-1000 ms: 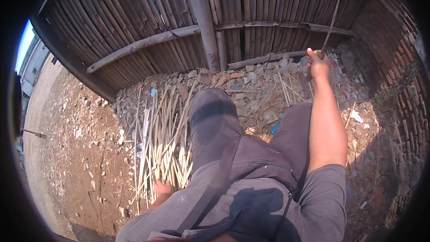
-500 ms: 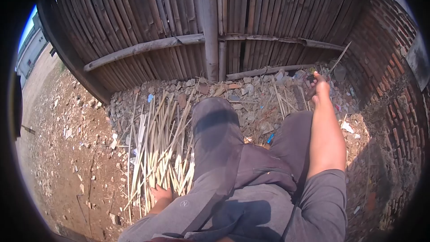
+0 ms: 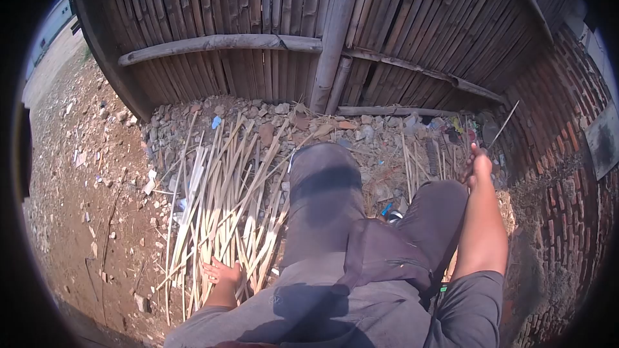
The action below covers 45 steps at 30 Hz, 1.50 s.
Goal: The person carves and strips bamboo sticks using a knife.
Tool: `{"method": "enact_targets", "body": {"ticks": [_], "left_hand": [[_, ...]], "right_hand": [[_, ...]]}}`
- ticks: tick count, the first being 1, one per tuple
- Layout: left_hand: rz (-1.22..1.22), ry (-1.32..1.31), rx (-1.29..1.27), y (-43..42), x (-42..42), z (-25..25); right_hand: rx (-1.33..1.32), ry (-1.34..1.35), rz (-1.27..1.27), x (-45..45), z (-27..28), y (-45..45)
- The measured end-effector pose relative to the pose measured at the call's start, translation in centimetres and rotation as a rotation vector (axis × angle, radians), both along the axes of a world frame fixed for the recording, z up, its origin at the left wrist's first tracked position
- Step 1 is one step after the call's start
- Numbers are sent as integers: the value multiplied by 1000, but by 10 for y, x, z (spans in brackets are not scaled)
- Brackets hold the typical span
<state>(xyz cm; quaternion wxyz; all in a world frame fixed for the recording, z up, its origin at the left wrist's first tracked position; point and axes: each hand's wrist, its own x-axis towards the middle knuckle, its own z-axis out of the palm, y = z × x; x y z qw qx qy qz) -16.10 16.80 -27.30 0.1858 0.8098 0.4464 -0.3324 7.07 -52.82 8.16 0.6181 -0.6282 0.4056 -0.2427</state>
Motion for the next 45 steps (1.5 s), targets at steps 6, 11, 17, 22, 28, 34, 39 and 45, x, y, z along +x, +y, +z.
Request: {"method": "enact_targets", "body": {"ticks": [6, 11, 17, 22, 28, 34, 39, 45], "left_hand": [[19, -1, -10, 3, 2, -10], [23, 34, -11, 3, 6, -8], [10, 120, -52, 6, 13, 2], [-27, 228, -90, 20, 25, 12], [-1, 116, -19, 6, 49, 46], [-316, 20, -186, -24, 105, 85], [-417, -245, -137, -75, 164, 134], [-282, -667, -429, -146, 225, 201]], "right_hand": [[-304, 256, 85, -21, -7, -25], [-437, 435, 241, -48, -3, -39], [-397, 489, 281, -85, -78, -117], [-280, 586, 300, -139, -141, -147], [-256, 582, 280, -206, -238, -183], [-390, 712, 346, -245, -350, -222], [-402, 790, 380, -281, -414, -215], [-334, 771, 374, -300, -439, -198]]}}
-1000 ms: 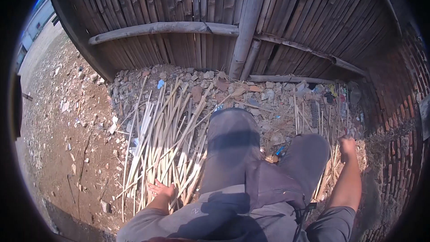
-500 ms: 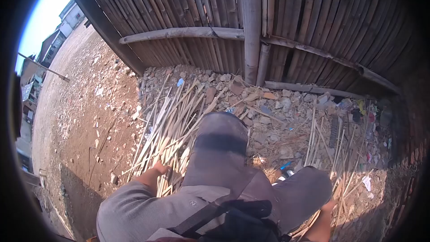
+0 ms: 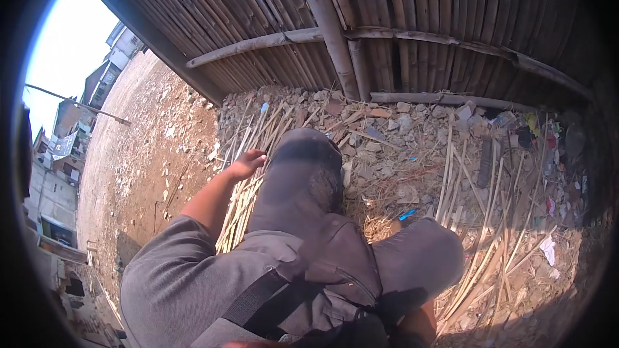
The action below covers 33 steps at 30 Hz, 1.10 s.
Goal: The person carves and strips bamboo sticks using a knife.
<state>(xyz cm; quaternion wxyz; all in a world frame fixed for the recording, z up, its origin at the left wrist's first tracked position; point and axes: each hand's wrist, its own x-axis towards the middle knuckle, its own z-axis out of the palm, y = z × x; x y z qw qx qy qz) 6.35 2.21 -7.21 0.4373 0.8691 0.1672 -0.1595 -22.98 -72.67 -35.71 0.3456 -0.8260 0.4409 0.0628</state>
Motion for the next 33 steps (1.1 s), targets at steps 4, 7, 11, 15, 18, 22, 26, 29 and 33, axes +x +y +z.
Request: {"method": "enact_targets", "body": {"ticks": [4, 7, 11, 15, 18, 22, 26, 29, 33], "left_hand": [[-52, -250, 15, -36, 29, 31], [-68, -350, -19, -81, 39, 65], [-148, -483, -80, -128, 52, 90], [-346, -605, -65, -165, 61, 119], [-441, -677, -122, -190, 80, 137], [-572, -799, -338, -229, 124, 139], [-604, -787, -376, -273, 156, 92], [-837, -539, -161, -282, 155, 55], [-1030, -389, -50, -272, 151, 49]], "right_hand": [[21, -14, -4, -12, -4, 9], [32, -23, -10, -17, -3, 16], [42, -45, -15, -17, -1, 26], [51, -70, -3, -10, 9, 34], [41, -139, 10, -3, 24, 31], [115, -577, 123, 6, 41, -4], [-379, -237, 51, 57, 136, -37], [-510, -322, -101, 104, 214, -58], [-455, -552, -187, 180, 319, -62]]}}
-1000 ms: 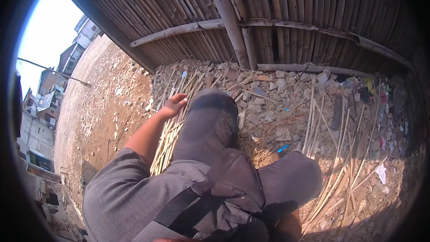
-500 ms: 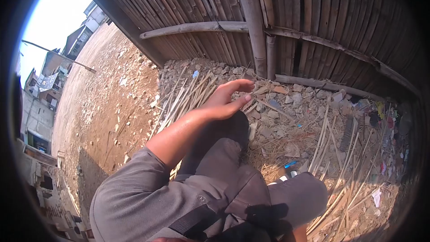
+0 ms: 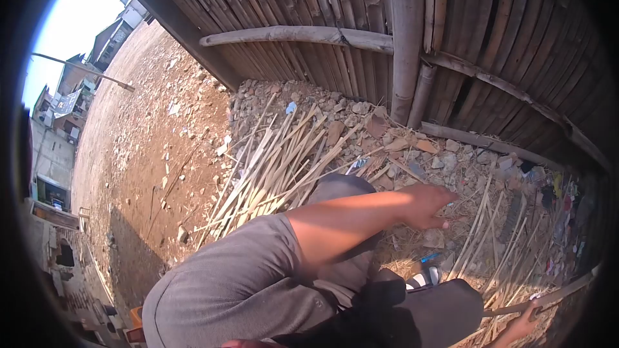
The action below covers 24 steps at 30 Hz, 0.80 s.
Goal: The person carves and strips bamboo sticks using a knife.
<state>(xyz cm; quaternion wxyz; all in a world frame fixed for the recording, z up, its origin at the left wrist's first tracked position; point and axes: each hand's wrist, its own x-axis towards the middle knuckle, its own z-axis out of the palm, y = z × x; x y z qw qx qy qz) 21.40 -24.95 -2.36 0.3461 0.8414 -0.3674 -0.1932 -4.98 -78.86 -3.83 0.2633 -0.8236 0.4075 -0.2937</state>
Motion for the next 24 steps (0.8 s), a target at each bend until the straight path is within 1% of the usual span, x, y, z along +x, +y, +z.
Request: {"method": "enact_targets", "body": {"ticks": [2, 3, 4, 7, 8, 10, 11, 12, 13, 16, 18, 19, 22, 24], "left_hand": [[31, 7, -8, 6, 0, 9], [53, 1, -21, 10, 0, 15], [77, -7, -32, 13, -1, 18], [270, -370, -199, 9, -11, 6], [292, -415, -226, 7, -13, 8], [334, -509, -278, 5, -14, 15], [288, -475, -280, 5, -13, 16], [242, -438, -282, 5, -12, 17], [197, -399, -284, 4, -11, 18], [52, -16, -96, -3, -6, 18], [18, -54, -116, -3, -9, 15], [-3, -67, -126, -3, -12, 12], [55, -95, -231, -6, -11, 2], [147, -45, -244, -6, -8, 6]], "right_hand": [[74, -190, 66, 48, 38, 12], [140, -357, 99, 77, 59, 35], [267, -479, 175, 102, 75, 59], [577, -770, 350, 167, 117, 151], [656, -805, 389, 181, 122, 172], [775, -848, 493, 199, 122, 208], [816, -854, 557, 205, 120, 223], [886, -868, 569, 210, 116, 231], [941, -882, 535, 211, 117, 243], [1050, -926, 482, 210, 102, 245], [1110, -959, 430, 208, 83, 231], [1128, -940, 444, 210, 78, 224], [1188, -904, 452, 213, 74, 216], [1024, -799, 369, 217, 68, 203]]}}
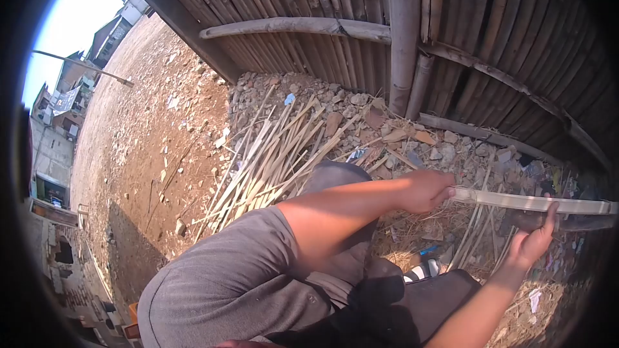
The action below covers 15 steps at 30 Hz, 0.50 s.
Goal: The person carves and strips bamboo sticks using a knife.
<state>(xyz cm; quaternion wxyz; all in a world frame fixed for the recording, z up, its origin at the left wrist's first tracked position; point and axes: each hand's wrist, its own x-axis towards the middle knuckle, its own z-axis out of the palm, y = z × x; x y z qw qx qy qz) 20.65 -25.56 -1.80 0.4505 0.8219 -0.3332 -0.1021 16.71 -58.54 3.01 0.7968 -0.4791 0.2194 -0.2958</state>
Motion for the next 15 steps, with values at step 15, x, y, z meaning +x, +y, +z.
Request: {"method": "enact_targets", "body": {"ticks": [15], "left_hand": [[268, 70, 262, 43, -6, 46]], "right_hand": [[-1465, 570, 424, -16, -30, 5]]}}
